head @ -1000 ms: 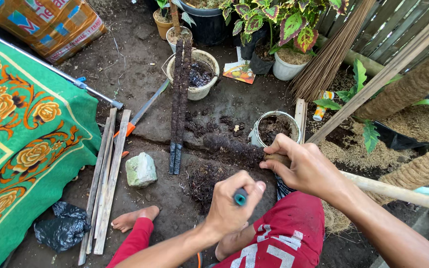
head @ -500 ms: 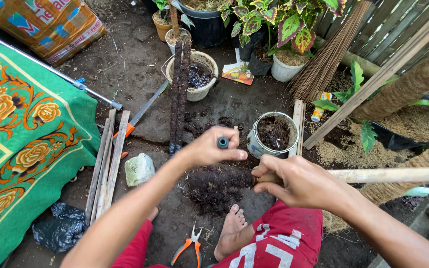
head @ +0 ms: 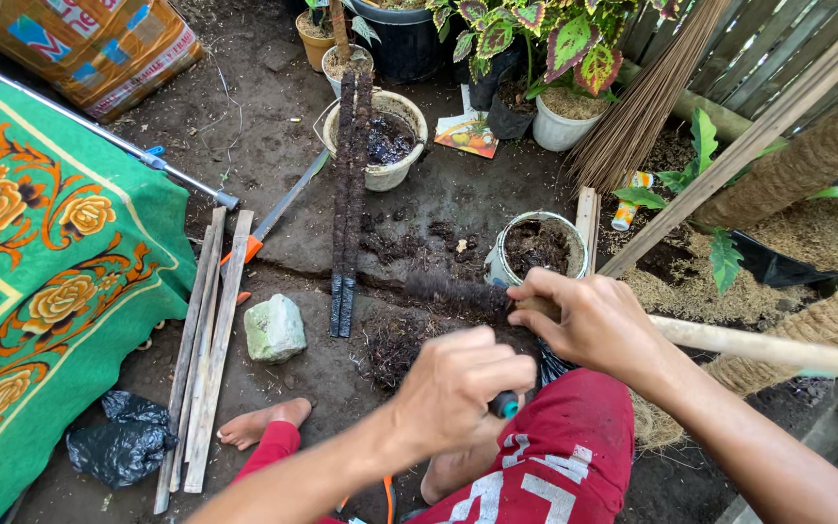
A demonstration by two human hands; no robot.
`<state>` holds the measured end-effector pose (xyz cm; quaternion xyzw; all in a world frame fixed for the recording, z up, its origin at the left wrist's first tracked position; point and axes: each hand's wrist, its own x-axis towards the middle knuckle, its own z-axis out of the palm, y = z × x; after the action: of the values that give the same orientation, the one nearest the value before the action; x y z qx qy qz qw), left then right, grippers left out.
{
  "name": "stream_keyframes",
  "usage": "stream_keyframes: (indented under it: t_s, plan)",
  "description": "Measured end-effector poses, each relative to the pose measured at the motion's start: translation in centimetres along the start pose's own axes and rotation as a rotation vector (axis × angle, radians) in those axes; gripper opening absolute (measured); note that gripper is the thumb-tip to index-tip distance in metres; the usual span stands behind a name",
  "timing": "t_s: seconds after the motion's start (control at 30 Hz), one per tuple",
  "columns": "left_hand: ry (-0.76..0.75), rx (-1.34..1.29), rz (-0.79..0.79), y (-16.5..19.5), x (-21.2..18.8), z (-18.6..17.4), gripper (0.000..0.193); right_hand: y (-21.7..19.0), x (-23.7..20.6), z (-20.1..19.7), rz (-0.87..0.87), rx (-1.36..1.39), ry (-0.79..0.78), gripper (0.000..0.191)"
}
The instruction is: The person sits on the ground and packs moist soil around a wooden stick, pressing and shaping it into a thick cylindrical layer by hand. They add more soil from a container, smooth the surface, and secure the coating with coconut fiber as they build the pole.
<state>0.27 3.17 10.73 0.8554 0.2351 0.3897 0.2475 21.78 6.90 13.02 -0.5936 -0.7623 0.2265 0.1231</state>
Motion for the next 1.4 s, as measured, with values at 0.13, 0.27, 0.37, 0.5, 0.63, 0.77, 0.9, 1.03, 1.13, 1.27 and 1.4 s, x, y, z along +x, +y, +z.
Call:
stream_keyframes:
  t_s: [0.13,0.27,0.37,0.5,0.63,0.77,0.9,1.03,1.13,1.27,1.4]
  plan:
    - [-0.162,0.095,0.213,-3.6,3.5,-3.6,0.021,-0.3,-0.7,0.4,-0.208,-0.036,-0.019,0.024]
    - [-0.187,-0.138,-0.046,-10.0,4.3,-3.9,0.027,-0.3,-1.5,0.0,-0.455,0.114,-0.054,0.020]
    - [-0.193,-0.563,-0.350,-13.5,2.2,-1.0,0.039,-0.2,-1.8,-0.3,-0.432,0.238,-0.023,0.024]
    - [0.122,-1.192,-0.960,-9.1,-4.1,7.2,0.012,0.1,-1.5,0.0,-0.210,0.296,0.049,0.037]
    - [0.750,-1.353,-0.876,-3.1,-4.9,10.9,0.029,0.5,-1.0,1.2,-0.188,0.239,0.155,0.029]
    - [0.406,-0.360,-0.489,-0.4,-2.8,6.1,0.023,0.6,-0.6,1.6,-0.281,0.049,0.260,0.023]
    - [0.001,0.018,0.022,-1.5,0.5,0.3,0.019,0.4,-0.7,0.9,-0.218,-0.148,0.171,0.021]
    - [-0.109,-0.053,0.076,-7.4,3.5,-2.7,0.017,-0.3,-1.1,0.4,-0.332,-0.142,-0.035,0.015]
    - [-0.159,-0.422,-0.279,-11.9,2.8,-1.8,0.032,-0.4,-1.5,-0.1,-0.486,0.034,0.000,0.023]
    - [-0.011,-0.988,-0.805,-11.9,-1.9,4.0,0.026,0.0,-1.3,-0.1,-0.333,0.273,-0.016,0.029]
    - [0.457,-1.467,-0.992,-5.2,-4.9,9.5,0.027,0.7,-0.9,0.7,-0.119,0.406,0.105,0.030]
